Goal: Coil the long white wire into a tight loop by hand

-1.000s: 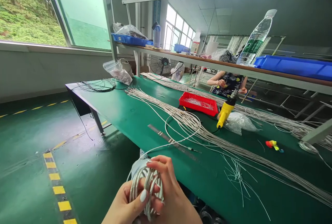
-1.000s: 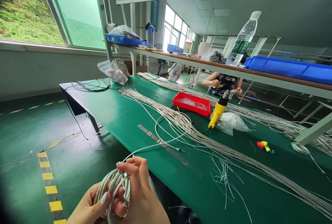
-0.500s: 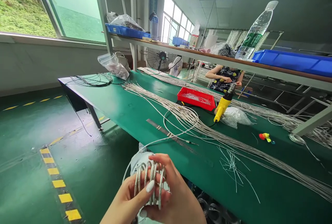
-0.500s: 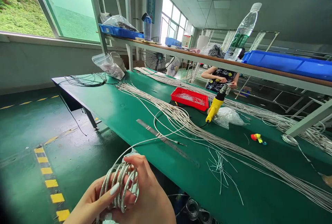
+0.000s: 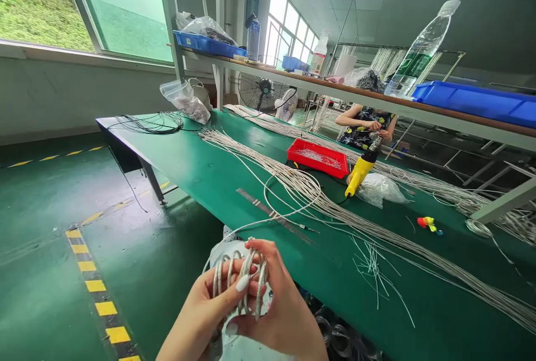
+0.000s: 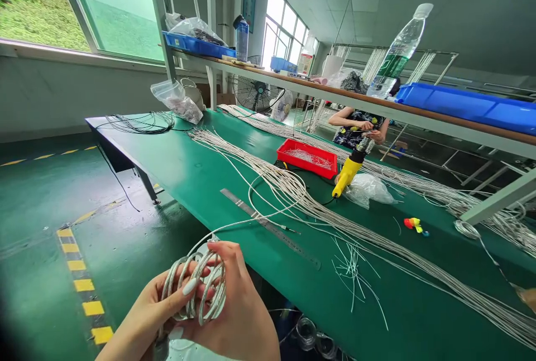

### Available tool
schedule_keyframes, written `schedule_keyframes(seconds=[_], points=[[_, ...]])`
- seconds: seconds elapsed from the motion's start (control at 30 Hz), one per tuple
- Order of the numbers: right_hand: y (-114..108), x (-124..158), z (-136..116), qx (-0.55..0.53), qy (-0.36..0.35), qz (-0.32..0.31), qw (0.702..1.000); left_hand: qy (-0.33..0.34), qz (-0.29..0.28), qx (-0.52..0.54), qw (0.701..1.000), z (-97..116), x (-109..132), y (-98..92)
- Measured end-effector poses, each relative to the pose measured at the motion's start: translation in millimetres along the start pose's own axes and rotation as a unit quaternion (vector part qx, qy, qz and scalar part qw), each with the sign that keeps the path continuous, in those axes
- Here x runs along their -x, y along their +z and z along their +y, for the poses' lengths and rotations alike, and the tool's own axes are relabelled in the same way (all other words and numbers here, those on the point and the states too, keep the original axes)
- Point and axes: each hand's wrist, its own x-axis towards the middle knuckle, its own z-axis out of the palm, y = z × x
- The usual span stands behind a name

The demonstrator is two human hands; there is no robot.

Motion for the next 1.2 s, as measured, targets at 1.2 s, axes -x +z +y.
schedule_keyframes(seconds=[1.2], points=[[-9,5,-4,-0.053,0.002,-0.011,0.999,0.087,0.092,-0.185,0.975,-11,5,-11.8]])
